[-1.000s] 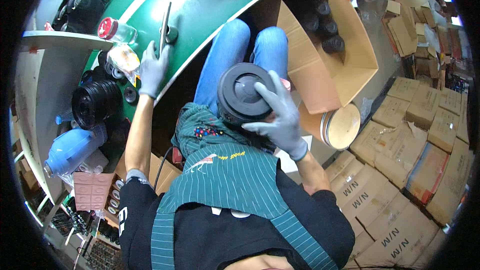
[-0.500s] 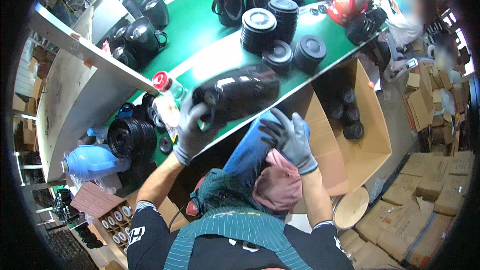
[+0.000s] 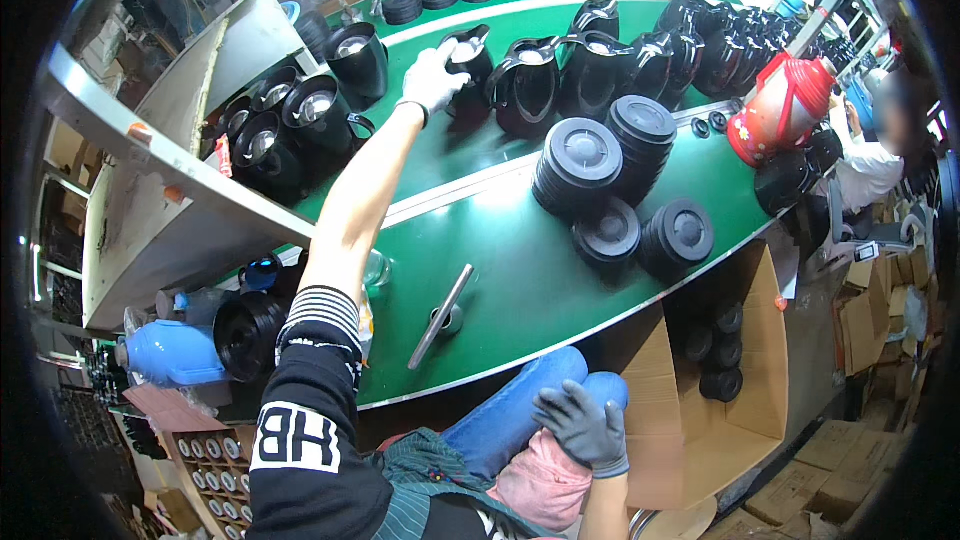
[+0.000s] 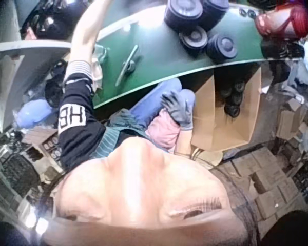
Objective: The person sits on the floor and repeatedly picks up black ceramic pots and lids from a green table. They wipe the rim of each pot with a cloth, insert a metal rod into the pot, and place the lid on top. The finished units are stacked on the table.
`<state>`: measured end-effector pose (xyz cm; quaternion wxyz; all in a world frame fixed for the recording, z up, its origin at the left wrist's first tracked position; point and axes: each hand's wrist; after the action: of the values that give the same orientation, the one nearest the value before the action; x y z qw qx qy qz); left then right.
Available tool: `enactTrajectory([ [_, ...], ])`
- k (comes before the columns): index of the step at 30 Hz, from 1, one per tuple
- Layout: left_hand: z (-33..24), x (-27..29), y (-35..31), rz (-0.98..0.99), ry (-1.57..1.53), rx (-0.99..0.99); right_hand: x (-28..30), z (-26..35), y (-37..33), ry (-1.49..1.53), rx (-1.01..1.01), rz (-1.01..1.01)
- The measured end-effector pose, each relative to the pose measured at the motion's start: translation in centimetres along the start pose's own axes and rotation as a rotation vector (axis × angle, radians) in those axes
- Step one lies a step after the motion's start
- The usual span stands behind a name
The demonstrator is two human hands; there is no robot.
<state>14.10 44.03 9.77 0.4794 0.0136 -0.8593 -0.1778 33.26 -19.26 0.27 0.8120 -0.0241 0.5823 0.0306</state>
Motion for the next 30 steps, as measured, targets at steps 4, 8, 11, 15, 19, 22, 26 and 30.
enactTrajectory([
  [4, 2.3, 0.2, 3.8, -0.021, -0.106, -0.067, -0.4, 0.2, -0.1, 0.017, 0.019, -0.037],
  [8, 5.5, 2.2, 4.7, -0.411, 0.706, 0.15, -0.4, -0.2, 0.2, 0.009, 0.058, -0.045],
  [11, 13.9, 3.9, 5.9, -0.266, 0.757, 0.072, -0.3, -0.2, 0.4, 0.016, 0.033, -0.034],
  [15, 11.0, 3.5, 3.9, -0.312, 0.668, -0.201, -0.4, -0.1, 0.7, -0.004, 0.029, -0.058],
  [19, 7.1, 8.8, -0.3, -0.341, 0.587, -0.271, -1.1, 0.0, 1.0, -0.08, 0.011, -0.052],
  [22, 2.1, 14.5, -5.5, -0.368, 0.511, -0.445, -4.8, 0.5, 2.5, -0.496, -0.062, -0.13],
  [26, -4.4, 23.9, -16.1, -0.2, 0.346, -0.592, -11.6, 1.8, 8.9, -0.991, 0.144, 0.105],
  [30, -8.8, 27.9, -25.7, 0.04, 0.161, -0.735, -19.3, 1.9, 14.2, -1.795, 0.777, 0.31],
])
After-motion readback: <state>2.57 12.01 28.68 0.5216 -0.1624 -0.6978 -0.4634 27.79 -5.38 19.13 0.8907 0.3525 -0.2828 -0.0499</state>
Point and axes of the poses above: each hand's wrist, its own y-axis towards the middle knuckle, its own x-axis out of the back of the hand, z = x × y, and after that the axes turned 10 degrees about x, right-handed
